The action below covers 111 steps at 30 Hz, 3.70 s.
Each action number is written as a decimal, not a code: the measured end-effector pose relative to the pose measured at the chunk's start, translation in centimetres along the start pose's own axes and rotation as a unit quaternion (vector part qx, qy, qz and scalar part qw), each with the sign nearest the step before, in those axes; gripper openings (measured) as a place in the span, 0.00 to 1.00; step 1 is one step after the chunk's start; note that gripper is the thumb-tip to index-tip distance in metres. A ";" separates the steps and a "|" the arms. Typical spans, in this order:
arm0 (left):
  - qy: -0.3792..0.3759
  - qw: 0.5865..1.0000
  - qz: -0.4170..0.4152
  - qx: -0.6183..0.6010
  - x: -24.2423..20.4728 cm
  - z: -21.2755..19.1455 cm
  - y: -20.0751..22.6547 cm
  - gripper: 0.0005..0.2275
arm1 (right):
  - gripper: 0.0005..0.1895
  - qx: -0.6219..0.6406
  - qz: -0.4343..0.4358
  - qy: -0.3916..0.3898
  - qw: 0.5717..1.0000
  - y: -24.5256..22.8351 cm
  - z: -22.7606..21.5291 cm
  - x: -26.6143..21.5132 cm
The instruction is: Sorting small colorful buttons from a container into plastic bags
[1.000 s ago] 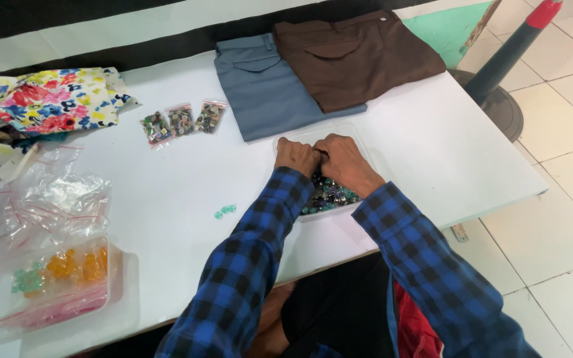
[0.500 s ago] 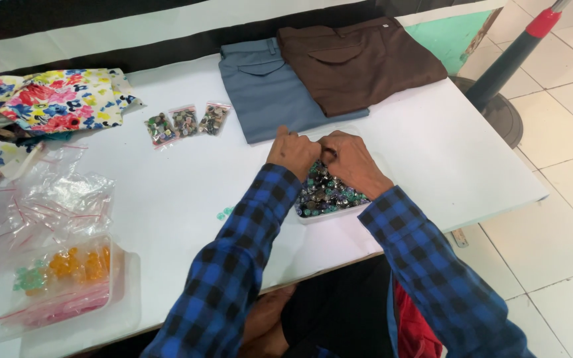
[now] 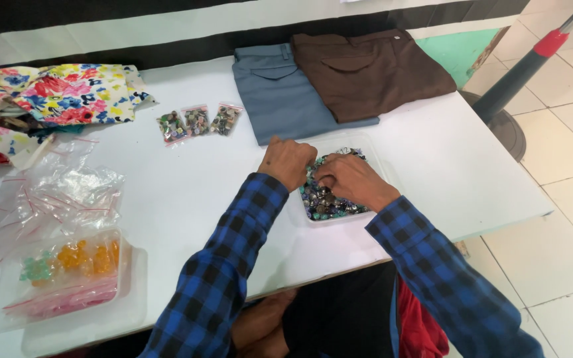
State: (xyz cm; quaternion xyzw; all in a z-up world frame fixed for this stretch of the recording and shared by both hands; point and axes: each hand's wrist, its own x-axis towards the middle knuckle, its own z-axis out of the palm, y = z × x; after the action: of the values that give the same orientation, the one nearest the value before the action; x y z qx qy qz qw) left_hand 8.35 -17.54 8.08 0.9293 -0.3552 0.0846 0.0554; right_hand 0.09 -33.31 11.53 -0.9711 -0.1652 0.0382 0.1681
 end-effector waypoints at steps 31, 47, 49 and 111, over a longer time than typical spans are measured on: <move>0.202 0.904 -0.026 -0.377 -10.9 -7.9 -3.2 0.09 | 0.10 0.197 -0.117 0.305 0.924 -8.3 -1.5 -2.3; 0.198 0.870 -0.218 -0.396 -23.2 2.2 -6.5 0.09 | 0.09 0.205 -0.089 0.238 0.945 -13.0 13.2 0.0; 0.194 0.874 -0.205 -0.395 -22.6 1.6 -6.8 0.10 | 0.09 0.228 -0.076 0.234 0.942 -13.0 12.7 0.4; 0.178 0.862 -0.192 -0.434 -23.5 3.4 -7.2 0.14 | 0.25 0.368 -0.031 0.190 0.910 -12.1 13.2 0.9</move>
State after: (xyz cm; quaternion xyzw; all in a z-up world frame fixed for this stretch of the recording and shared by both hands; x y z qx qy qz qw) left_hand -3.69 2.53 -0.21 0.8302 -0.1548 0.0731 0.5305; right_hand -4.53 -18.09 3.20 -0.8236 -0.1345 -0.0937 0.5430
